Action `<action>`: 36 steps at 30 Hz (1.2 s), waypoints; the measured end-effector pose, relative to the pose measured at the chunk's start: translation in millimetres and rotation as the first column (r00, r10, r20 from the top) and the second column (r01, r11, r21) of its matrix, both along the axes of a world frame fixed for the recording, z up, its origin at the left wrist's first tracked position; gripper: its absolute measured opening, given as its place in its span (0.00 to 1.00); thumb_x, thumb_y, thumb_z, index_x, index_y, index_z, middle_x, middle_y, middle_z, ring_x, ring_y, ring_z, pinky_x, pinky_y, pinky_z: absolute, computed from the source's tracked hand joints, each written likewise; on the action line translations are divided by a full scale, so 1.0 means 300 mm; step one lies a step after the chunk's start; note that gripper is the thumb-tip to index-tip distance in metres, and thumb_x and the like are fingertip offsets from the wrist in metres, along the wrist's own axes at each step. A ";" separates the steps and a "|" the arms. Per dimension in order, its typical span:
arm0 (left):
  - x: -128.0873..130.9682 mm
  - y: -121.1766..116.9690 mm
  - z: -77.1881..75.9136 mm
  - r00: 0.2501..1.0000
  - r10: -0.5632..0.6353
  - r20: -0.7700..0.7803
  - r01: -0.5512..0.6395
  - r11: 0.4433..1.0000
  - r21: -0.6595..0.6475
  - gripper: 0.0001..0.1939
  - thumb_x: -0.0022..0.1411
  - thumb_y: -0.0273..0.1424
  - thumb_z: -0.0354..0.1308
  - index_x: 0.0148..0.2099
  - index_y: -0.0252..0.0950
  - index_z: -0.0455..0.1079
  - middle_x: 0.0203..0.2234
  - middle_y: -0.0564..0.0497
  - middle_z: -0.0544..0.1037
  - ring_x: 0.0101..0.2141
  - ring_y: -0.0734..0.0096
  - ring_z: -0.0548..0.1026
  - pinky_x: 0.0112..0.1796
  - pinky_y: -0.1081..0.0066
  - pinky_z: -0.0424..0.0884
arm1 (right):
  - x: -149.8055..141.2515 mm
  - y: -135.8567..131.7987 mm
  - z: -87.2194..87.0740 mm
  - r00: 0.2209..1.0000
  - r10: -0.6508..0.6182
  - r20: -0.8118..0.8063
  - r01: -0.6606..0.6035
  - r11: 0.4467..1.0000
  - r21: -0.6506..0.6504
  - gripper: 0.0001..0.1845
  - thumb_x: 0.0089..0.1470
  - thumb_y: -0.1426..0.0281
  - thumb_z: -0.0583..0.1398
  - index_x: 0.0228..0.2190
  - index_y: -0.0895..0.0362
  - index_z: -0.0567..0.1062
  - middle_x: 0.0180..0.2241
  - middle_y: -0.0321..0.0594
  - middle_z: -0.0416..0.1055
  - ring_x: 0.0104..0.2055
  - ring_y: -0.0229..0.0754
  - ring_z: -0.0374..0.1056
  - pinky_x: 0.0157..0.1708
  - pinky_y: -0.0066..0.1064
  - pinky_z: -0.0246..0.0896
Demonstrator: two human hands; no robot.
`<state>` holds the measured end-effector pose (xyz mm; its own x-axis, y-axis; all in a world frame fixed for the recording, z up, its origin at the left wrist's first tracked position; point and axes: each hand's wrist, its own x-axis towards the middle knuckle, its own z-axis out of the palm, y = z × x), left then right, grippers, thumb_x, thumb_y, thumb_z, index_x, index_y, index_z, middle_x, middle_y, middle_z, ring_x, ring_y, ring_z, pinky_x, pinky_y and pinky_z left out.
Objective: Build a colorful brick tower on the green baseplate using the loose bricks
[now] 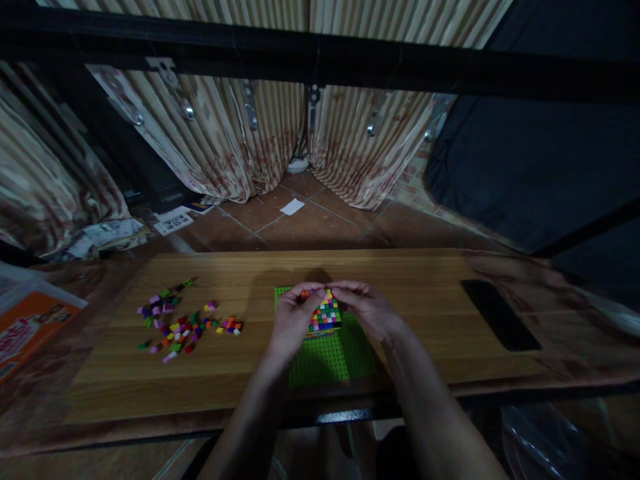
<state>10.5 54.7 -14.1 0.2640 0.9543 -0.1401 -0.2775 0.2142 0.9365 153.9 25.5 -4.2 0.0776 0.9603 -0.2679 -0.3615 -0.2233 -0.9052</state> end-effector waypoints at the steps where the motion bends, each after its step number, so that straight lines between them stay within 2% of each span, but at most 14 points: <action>1: 0.001 -0.001 0.001 1.000 0.001 -0.005 -0.001 1.000 0.002 0.09 0.46 0.33 0.67 0.33 0.36 0.78 0.27 0.52 0.78 0.27 0.76 0.72 0.33 0.74 0.68 | 0.000 0.000 -0.002 1.000 0.000 0.009 0.000 1.000 0.006 0.12 0.37 0.64 0.71 0.28 0.54 0.81 0.29 0.35 0.79 0.31 0.36 0.70 0.38 0.30 0.61; 9: 0.003 -0.004 0.010 0.999 0.013 -0.039 -0.012 1.000 0.007 0.08 0.47 0.32 0.67 0.32 0.35 0.77 0.26 0.53 0.78 0.26 0.77 0.71 0.31 0.75 0.68 | 0.001 -0.003 -0.016 0.988 -0.016 0.152 0.006 0.998 0.067 0.15 0.39 0.61 0.69 0.31 0.56 0.81 0.30 0.37 0.79 0.31 0.38 0.71 0.38 0.32 0.62; 18: 0.005 0.001 -0.008 0.998 0.036 -0.057 -0.034 0.998 0.049 0.08 0.46 0.32 0.67 0.31 0.35 0.77 0.26 0.52 0.78 0.25 0.76 0.71 0.31 0.74 0.68 | -0.012 -0.005 -0.020 0.968 -0.044 0.249 0.017 0.994 0.109 0.16 0.41 0.59 0.68 0.31 0.55 0.82 0.30 0.38 0.79 0.31 0.39 0.71 0.37 0.33 0.63; 24: 0.010 -0.009 -0.012 0.999 0.042 -0.018 -0.041 0.998 0.047 0.12 0.49 0.37 0.66 0.35 0.36 0.77 0.30 0.50 0.80 0.31 0.71 0.75 0.36 0.72 0.69 | -0.002 -0.015 -0.015 0.985 -0.014 0.172 -0.001 0.997 0.082 0.19 0.42 0.55 0.67 0.34 0.53 0.81 0.34 0.40 0.79 0.37 0.42 0.73 0.41 0.35 0.65; 27: -0.005 -0.010 -0.003 0.994 0.101 0.040 -0.102 0.994 0.036 0.15 0.51 0.41 0.64 0.37 0.36 0.77 0.35 0.48 0.80 0.37 0.68 0.76 0.42 0.69 0.69 | 0.021 -0.006 0.003 0.983 -0.094 0.157 0.088 0.995 0.047 0.21 0.43 0.52 0.66 0.34 0.54 0.81 0.37 0.43 0.79 0.41 0.44 0.73 0.41 0.35 0.66; 30: -0.062 0.003 0.018 0.976 0.198 0.089 -0.203 0.977 0.058 0.17 0.52 0.43 0.63 0.38 0.35 0.78 0.38 0.46 0.80 0.43 0.64 0.75 0.49 0.66 0.66 | 0.035 0.010 0.031 0.938 -0.320 0.135 0.310 0.946 0.090 0.19 0.42 0.54 0.67 0.31 0.55 0.80 0.34 0.44 0.79 0.39 0.44 0.73 0.38 0.35 0.66; 33: -0.163 0.026 0.050 0.929 0.325 0.177 -0.338 0.940 0.047 0.16 0.51 0.42 0.65 0.36 0.35 0.77 0.35 0.46 0.80 0.41 0.66 0.76 0.50 0.65 0.66 | 0.000 0.010 0.077 0.832 -0.540 0.124 0.500 0.829 0.251 0.14 0.43 0.59 0.67 0.28 0.56 0.79 0.30 0.41 0.78 0.34 0.41 0.73 0.34 0.32 0.66; 34: -0.201 0.032 0.062 0.902 0.383 0.200 -0.397 0.917 0.032 0.15 0.50 0.41 0.65 0.34 0.34 0.77 0.33 0.47 0.80 0.39 0.67 0.77 0.49 0.65 0.67 | -0.026 0.003 0.096 0.803 -0.580 0.138 0.517 0.793 0.322 0.12 0.45 0.60 0.67 0.28 0.56 0.78 0.30 0.40 0.78 0.33 0.40 0.73 0.33 0.32 0.66; 36: -0.280 0.042 0.086 0.854 0.464 0.233 -0.480 0.877 0.013 0.14 0.50 0.41 0.66 0.32 0.33 0.76 0.30 0.49 0.79 0.35 0.70 0.77 0.46 0.67 0.68 | -0.099 -0.023 0.136 0.776 -0.600 0.195 0.475 0.759 0.446 0.09 0.48 0.62 0.64 0.29 0.55 0.78 0.30 0.38 0.78 0.33 0.40 0.73 0.31 0.31 0.65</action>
